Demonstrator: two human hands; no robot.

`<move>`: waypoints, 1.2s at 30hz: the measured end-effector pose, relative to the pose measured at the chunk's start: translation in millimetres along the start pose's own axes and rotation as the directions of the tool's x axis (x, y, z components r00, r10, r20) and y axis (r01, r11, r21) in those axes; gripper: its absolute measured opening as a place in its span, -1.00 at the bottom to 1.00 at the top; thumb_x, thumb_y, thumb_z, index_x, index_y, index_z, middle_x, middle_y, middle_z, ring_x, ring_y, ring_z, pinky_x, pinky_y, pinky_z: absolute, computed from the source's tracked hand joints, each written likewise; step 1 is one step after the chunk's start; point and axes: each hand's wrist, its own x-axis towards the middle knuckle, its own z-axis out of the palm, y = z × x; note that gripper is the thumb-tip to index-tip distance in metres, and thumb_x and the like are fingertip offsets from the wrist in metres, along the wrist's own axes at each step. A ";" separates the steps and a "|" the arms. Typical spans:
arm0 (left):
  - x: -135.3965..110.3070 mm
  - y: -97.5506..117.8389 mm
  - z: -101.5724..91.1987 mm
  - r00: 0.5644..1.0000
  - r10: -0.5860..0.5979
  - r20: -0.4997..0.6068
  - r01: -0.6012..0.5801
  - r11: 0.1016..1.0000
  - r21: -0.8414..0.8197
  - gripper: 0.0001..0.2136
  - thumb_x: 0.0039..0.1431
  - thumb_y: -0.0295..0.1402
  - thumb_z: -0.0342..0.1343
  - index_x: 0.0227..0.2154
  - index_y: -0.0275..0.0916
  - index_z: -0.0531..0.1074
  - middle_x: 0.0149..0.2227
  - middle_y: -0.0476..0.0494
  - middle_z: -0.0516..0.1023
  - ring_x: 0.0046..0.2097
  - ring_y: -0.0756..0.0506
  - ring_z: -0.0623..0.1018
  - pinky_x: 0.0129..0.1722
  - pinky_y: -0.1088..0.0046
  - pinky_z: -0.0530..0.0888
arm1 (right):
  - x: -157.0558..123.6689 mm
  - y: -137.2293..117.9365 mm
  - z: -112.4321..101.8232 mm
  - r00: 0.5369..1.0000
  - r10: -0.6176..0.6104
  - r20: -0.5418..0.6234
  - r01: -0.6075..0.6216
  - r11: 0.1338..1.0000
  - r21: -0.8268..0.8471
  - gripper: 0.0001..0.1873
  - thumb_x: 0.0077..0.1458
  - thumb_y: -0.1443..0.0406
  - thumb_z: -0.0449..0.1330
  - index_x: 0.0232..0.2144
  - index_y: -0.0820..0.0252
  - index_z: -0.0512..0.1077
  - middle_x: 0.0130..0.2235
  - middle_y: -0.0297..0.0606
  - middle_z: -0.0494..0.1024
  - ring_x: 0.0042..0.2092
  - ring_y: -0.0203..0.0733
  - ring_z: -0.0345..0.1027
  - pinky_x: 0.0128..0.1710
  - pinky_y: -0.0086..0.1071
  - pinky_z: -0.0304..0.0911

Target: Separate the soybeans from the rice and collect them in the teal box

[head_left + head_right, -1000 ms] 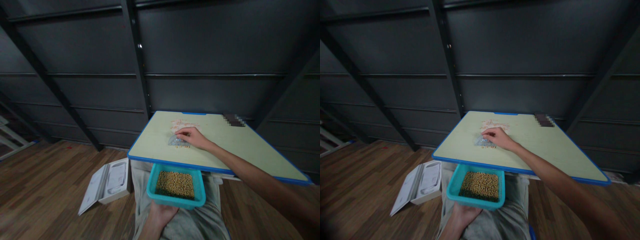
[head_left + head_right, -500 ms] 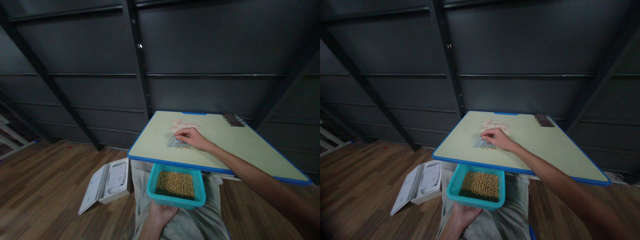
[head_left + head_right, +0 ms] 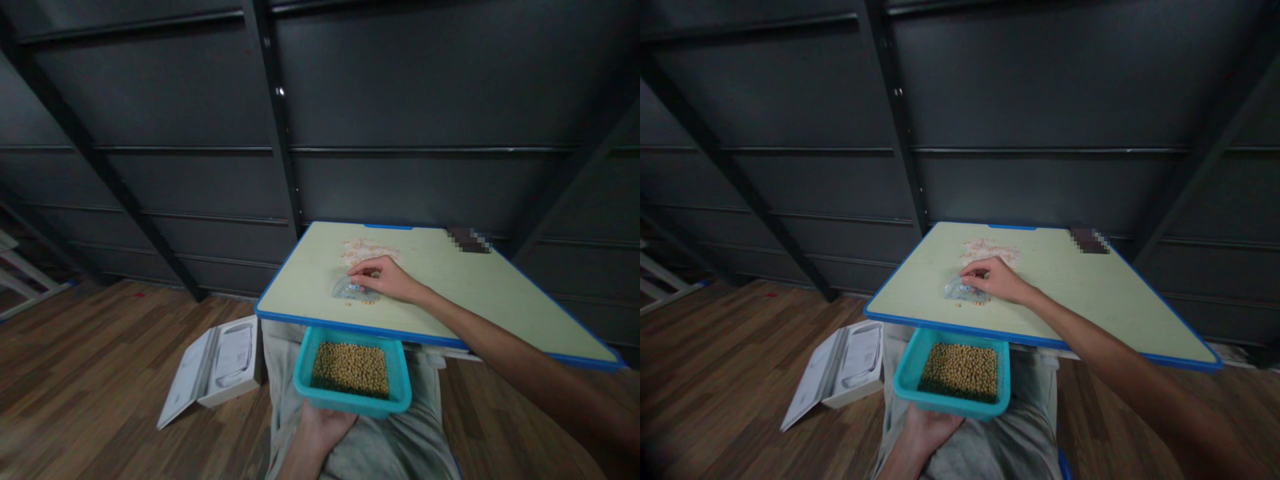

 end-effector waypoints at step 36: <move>4.1 -0.8 -2.6 0.999 0.043 0.004 -0.043 0.987 0.154 -0.64 0.18 -0.03 0.24 -0.03 -0.03 0.61 0.10 -0.02 0.70 0.28 -0.27 0.52 0.31 0.10 0.43 | -10.0 -14.9 3.6 0.980 -0.028 0.198 0.031 0.999 -0.013 -0.66 0.07 0.12 0.44 -0.14 0.18 0.68 -0.36 -0.23 0.64 -0.31 -0.21 0.47 -0.28 -0.32 0.35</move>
